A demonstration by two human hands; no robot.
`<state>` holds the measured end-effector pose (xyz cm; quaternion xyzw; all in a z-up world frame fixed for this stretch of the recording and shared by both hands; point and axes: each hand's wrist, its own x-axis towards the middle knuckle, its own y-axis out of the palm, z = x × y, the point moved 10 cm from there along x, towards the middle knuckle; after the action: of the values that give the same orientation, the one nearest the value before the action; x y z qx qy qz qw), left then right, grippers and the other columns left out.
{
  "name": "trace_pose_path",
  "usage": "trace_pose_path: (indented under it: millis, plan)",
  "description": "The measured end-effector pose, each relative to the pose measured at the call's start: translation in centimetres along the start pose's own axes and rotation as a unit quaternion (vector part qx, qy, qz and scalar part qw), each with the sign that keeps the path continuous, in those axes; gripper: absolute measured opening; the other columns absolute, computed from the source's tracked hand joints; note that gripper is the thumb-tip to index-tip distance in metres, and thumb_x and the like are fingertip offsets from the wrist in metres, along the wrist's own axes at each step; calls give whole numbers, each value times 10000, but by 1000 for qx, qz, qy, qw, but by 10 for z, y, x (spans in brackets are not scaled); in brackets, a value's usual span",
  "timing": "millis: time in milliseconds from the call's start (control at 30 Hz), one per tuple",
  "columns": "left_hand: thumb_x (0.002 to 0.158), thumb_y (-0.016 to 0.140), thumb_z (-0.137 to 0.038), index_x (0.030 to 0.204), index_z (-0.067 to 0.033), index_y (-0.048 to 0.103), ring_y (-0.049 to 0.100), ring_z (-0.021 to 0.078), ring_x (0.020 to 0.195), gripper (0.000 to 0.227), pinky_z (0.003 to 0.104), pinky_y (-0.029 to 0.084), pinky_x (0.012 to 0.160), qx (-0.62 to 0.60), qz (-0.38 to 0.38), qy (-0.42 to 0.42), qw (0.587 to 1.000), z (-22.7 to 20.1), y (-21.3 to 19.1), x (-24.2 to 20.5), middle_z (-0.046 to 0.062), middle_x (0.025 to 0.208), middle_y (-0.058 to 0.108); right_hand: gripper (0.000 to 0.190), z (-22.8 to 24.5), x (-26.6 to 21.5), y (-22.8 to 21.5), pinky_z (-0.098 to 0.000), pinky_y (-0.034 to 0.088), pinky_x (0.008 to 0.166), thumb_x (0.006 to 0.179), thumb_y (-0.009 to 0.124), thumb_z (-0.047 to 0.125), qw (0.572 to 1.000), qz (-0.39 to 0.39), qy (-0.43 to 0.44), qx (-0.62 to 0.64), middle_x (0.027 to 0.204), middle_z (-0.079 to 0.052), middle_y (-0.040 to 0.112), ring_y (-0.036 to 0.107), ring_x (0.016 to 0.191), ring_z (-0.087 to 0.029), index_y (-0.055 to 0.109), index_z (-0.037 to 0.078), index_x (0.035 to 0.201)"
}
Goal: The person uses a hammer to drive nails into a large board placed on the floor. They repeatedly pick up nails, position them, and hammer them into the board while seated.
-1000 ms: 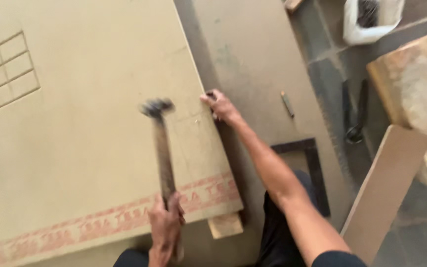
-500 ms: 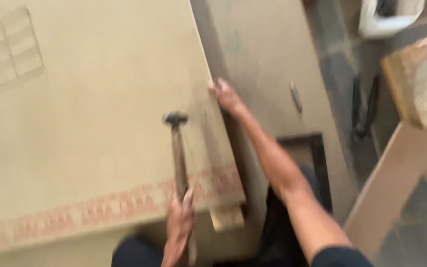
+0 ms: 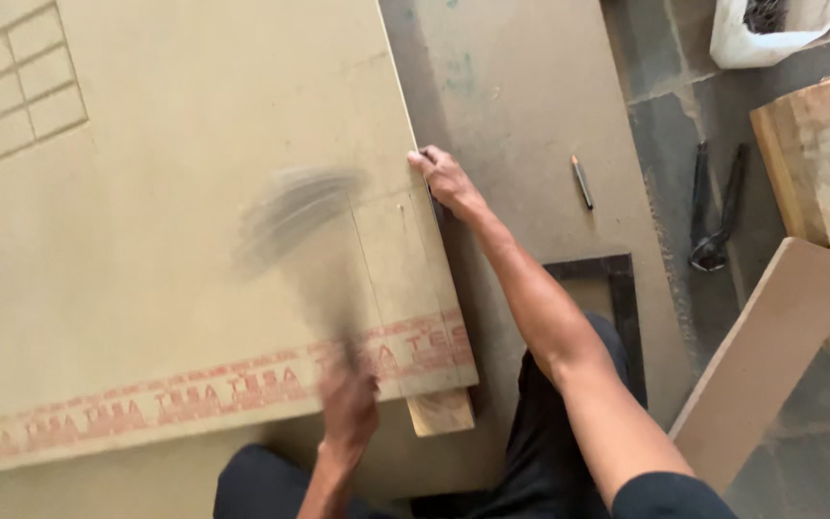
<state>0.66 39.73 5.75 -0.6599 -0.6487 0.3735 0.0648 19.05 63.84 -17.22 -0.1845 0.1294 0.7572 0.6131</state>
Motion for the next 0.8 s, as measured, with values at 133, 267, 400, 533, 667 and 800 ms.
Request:
trace_pose_path:
  millis: [133,267,400,533,667,800]
  plan:
    - [977,546,-344,1118,-143,563,539,189,450,246,378,491,403,-142,-35,-247,958,63,23,-21,89,634,561,452,26,17,-4,-320,439,627,995,574,455,999,1,-34,-7,837,-43,603,524,694,-139,682,38,1131]
    - [1004,578,-317,1029,15,580,586,196,476,333,358,496,416,-170,-261,74,947,17,-92,-45,99,629,586,435,10,-1,4,-288,402,512,998,582,470,999,-3,-52,11,737,1,551,483,573,-94,686,55,1078]
    - [1001,577,-284,1073,-1,604,615,242,538,294,403,509,478,-229,-318,452,802,-29,-105,-99,119,656,609,430,0,-1,2,-281,352,434,1005,596,479,999,2,-5,35,687,16,484,426,491,-79,662,54,1014]
    - [998,575,-252,1117,-17,627,645,288,601,268,447,522,539,47,-184,299,935,18,1,-40,140,684,632,413,-7,5,-5,-280,340,442,999,587,492,999,9,11,32,708,37,499,404,503,-74,647,84,980]
    - [995,574,-219,1161,-33,650,674,334,664,261,492,534,601,147,-30,85,985,75,62,-41,160,711,655,483,-22,-2,6,-270,388,489,1061,574,531,999,29,-28,24,742,44,484,445,566,-62,580,59,955]
    - [1037,559,-317,1179,33,589,632,319,579,379,505,549,518,-101,-16,-124,987,74,33,-31,177,700,632,466,-10,13,-9,-259,438,575,1071,596,522,993,-20,-116,-24,783,30,565,491,647,-62,670,67,1002]
